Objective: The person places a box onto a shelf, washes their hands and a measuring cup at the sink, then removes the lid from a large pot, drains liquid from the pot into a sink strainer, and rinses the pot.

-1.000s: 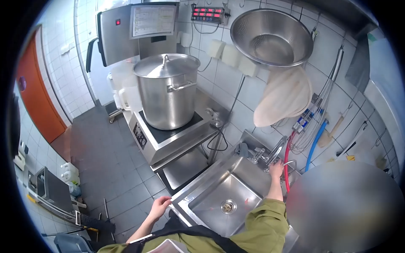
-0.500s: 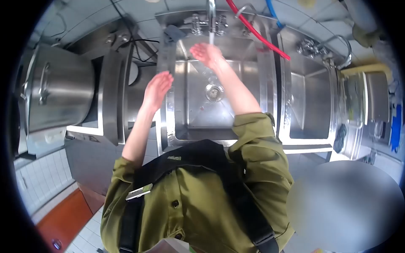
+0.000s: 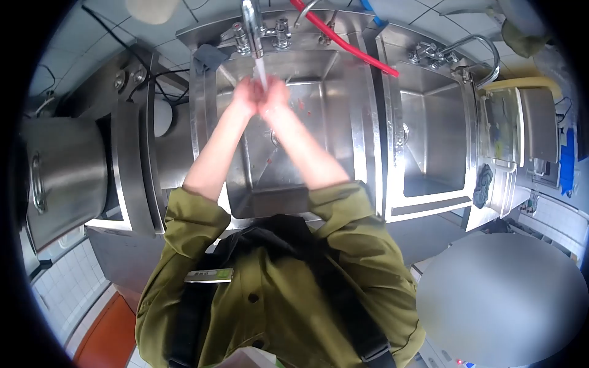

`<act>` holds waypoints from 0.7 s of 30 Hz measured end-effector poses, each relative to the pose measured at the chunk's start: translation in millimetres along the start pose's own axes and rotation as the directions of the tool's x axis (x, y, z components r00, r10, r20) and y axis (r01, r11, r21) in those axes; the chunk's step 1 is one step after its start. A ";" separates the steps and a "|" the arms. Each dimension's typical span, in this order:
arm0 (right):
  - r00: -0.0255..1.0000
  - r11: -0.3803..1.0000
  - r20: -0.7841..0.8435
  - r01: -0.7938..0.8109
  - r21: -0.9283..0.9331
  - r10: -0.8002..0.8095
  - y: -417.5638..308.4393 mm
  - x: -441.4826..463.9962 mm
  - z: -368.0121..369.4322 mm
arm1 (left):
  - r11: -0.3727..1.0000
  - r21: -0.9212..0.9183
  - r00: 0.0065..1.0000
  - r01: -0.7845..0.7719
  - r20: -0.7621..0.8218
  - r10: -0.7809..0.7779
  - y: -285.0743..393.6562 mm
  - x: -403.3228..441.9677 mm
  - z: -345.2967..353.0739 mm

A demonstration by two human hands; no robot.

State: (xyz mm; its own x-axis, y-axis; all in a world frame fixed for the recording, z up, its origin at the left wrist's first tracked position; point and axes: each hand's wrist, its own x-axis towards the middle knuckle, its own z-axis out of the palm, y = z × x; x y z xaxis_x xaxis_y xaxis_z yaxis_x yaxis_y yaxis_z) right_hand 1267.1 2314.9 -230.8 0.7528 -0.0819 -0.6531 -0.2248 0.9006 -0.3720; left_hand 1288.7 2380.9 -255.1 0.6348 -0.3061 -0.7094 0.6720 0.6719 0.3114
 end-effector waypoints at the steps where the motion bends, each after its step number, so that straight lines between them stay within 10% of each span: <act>1: 1.000 1.000 -0.020 0.021 0.022 -0.020 10.4 2.9 -7.7 | 0.999 0.052 0.994 0.014 -0.106 -0.008 -0.9 10.6 -9.5; 4: 0.996 0.977 -0.070 0.059 0.203 -0.046 24.8 18.9 -19.8 | 0.977 0.016 0.915 -0.212 -0.348 0.204 -2.6 1.9 -0.6; 9: 0.994 0.713 -0.070 0.109 0.692 -0.085 -11.3 7.4 -26.9 | 0.921 0.136 0.928 -0.365 -0.029 0.372 -27.5 -8.8 41.5; 15: 0.996 0.796 0.028 0.048 0.603 -0.081 17.6 31.9 -41.9 | 0.938 -0.296 0.979 -0.182 -0.143 0.145 -17.3 -11.5 21.7; 16: 0.992 0.833 0.076 0.046 0.552 -0.105 18.4 30.7 -40.9 | 0.943 -0.117 0.925 -0.311 -0.267 0.271 -12.8 -8.1 17.1; 21: 0.984 0.880 0.164 -0.021 0.475 -0.065 -1.9 11.6 -25.6 | 0.971 -0.070 0.934 -0.229 0.264 0.240 -10.6 8.0 13.9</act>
State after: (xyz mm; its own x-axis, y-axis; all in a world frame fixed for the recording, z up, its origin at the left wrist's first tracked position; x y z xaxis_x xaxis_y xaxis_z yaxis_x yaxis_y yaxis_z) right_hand 1260.4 2301.3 -254.6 0.8568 -0.0690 -0.5110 0.0801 0.9968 -0.0003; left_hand 1292.0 2362.0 -255.3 0.8550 -0.3032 -0.4208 0.4801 0.7696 0.4209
